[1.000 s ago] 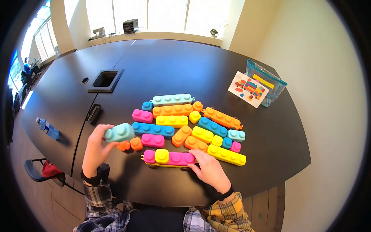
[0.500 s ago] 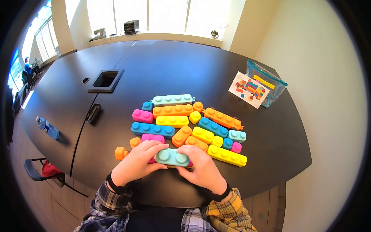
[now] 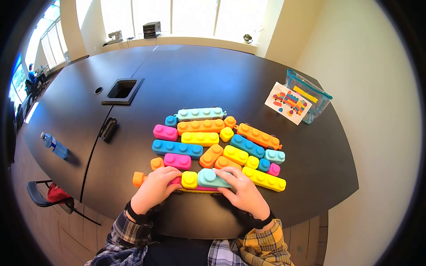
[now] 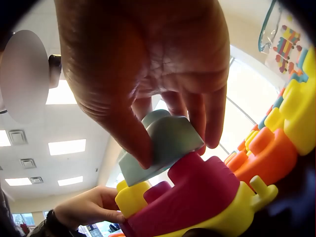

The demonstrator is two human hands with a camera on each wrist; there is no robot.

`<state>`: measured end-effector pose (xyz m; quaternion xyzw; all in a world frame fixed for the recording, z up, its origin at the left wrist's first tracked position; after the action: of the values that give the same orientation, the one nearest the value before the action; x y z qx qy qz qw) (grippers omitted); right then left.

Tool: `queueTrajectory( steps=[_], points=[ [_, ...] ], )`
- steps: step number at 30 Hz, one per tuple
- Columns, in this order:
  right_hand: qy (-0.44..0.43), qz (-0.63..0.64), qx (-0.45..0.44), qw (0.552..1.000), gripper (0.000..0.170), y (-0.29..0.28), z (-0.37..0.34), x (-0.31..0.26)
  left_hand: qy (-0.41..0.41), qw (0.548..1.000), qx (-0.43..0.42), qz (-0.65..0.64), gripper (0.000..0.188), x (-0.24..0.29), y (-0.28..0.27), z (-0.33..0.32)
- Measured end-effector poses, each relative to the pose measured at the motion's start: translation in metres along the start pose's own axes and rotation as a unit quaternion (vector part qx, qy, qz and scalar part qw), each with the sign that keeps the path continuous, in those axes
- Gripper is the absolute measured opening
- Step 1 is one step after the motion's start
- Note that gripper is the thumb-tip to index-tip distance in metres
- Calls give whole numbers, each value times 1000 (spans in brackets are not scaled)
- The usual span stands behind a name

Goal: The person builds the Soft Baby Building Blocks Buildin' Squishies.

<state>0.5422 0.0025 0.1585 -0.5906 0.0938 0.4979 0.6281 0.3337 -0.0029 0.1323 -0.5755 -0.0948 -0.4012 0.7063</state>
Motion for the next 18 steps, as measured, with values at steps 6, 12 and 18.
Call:
queueTrajectory(
  steps=[6, 12, 18],
  points=[
    [-37, -22, -1, 999, 52, 3, 2, -2, 0, 1000, 3, 5, 30, 1, -1, 0],
    [-34, -30, 19, 999, 49, 14, 0, 3, -5, 1000, 5, 4, 30, -1, -1, 0],
    [-48, -60, 33, 996, 48, 16, -3, 1, -1, 1000, 3, 6, 29, 0, -3, 0]
  ],
)
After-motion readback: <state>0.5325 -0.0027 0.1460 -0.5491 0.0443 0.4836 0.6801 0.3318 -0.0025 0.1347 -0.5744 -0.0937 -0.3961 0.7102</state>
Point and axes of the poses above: each hand's wrist, its own z-axis towards the middle knuckle, its own y-axis out of the palm, x = y × z, the point moved 10 cm from there along z, towards the middle knuckle, and after that the axes turned 3 degrees about x, right-handed, at the moved point
